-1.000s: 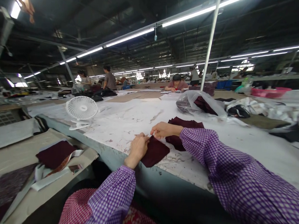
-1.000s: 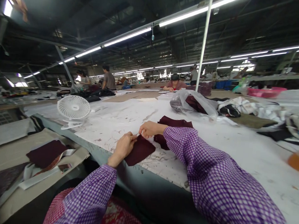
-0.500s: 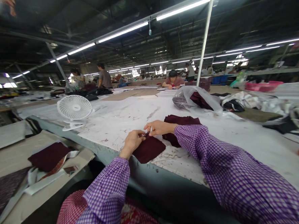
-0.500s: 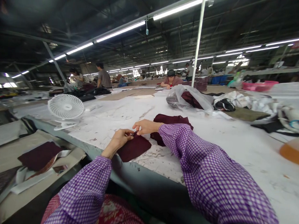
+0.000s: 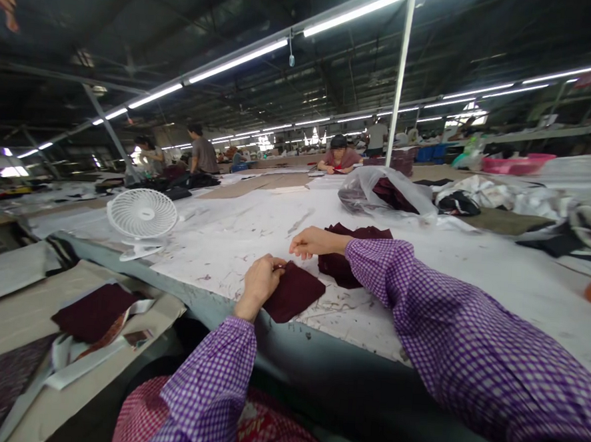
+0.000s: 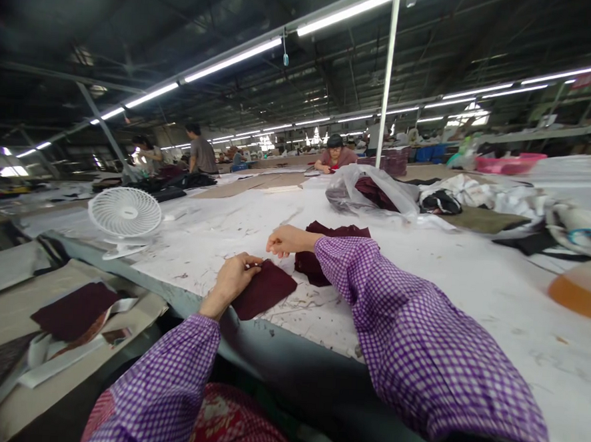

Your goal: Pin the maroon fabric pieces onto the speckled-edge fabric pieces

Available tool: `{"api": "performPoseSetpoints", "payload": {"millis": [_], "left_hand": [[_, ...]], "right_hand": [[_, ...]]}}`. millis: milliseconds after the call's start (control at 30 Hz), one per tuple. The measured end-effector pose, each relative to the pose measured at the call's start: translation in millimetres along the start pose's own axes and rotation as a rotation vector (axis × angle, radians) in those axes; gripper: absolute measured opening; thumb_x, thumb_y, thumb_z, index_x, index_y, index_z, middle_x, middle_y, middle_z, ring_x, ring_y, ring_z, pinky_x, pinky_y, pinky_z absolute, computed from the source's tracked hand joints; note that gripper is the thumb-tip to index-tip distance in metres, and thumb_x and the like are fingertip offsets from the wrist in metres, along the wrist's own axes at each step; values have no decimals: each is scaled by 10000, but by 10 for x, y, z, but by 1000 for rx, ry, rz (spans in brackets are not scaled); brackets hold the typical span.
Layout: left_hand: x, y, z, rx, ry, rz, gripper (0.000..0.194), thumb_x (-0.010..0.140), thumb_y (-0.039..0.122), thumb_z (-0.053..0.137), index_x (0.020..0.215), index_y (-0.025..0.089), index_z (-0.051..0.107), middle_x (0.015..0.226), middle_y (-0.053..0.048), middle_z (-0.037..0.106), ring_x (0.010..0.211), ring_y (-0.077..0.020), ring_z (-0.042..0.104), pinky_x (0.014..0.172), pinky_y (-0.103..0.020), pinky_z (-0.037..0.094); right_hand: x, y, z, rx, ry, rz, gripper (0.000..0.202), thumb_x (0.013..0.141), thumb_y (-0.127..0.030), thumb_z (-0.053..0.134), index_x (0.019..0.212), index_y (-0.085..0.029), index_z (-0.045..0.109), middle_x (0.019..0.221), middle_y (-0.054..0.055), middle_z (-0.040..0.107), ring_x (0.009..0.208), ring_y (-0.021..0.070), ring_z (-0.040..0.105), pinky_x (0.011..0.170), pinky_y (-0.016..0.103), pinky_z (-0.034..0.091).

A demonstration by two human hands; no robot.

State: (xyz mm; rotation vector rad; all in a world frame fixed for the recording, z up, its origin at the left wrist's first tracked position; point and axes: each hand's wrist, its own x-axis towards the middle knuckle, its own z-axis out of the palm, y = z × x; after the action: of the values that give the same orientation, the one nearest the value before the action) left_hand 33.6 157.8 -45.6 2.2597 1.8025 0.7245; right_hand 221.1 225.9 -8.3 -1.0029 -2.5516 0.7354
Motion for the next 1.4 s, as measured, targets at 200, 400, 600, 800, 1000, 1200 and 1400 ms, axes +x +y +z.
{"api": "performPoseSetpoints", "payload": {"millis": [200, 400, 600, 800, 1000, 1200, 1400], "left_hand": [[-58, 52, -20, 151, -16, 43, 272, 857, 210, 527, 1071, 269, 685, 1068, -31, 653, 999, -199, 597, 845, -278, 435], [-80, 65, -23, 198, -6, 73, 274, 872, 217, 505, 1074, 272, 682, 1054, -25, 650, 981, -200, 599, 830, -273, 431], [-88, 67, -15, 201, 6, 86, 276, 867, 208, 503, 1066, 263, 686, 1049, -23, 650, 970, -203, 602, 815, -275, 435], [-85, 52, -10, 209, 7, 105, 304, 876, 197, 480, 1096, 271, 677, 1043, -30, 643, 968, -196, 599, 824, -271, 434], [-101, 53, 8, 274, 6, 179, 351, 901, 178, 419, 1097, 318, 674, 974, -26, 622, 916, -189, 598, 744, -274, 434], [-116, 69, 29, 332, -3, 219, 356, 905, 162, 402, 1058, 300, 693, 990, -40, 602, 946, -189, 579, 744, -272, 432], [-74, 65, 63, 310, 0, 201, 360, 898, 156, 409, 1083, 288, 687, 993, -54, 610, 941, -200, 585, 747, -284, 440]], "right_hand": [[-6, -35, 36, -347, -8, -163, 209, 800, -84, 530, 924, -94, 698, 777, 58, 702, 630, 103, 622, 639, 194, 441], [16, -18, 85, -481, 0, -203, 179, 776, -118, 582, 906, -125, 707, 819, 57, 701, 736, 136, 600, 694, 221, 409], [18, -23, 111, -496, 0, -204, 183, 768, -116, 566, 894, -132, 699, 799, 47, 690, 719, 133, 578, 668, 219, 386], [-10, -87, 157, -638, 13, -233, 144, 792, -128, 543, 859, -136, 670, 823, 51, 660, 756, 147, 557, 679, 242, 375], [-92, -110, 290, -957, 12, -332, 189, 914, -169, 448, 945, -129, 630, 928, 85, 608, 806, 167, 540, 648, 273, 381], [-194, -22, 279, -1041, 44, -294, 187, 904, -119, 454, 937, -117, 639, 926, 103, 607, 908, 201, 539, 736, 310, 405], [-229, -163, 254, -672, 134, -232, 310, 836, -24, 455, 1067, -124, 637, 1036, 91, 638, 907, 155, 588, 797, 267, 427]]}}
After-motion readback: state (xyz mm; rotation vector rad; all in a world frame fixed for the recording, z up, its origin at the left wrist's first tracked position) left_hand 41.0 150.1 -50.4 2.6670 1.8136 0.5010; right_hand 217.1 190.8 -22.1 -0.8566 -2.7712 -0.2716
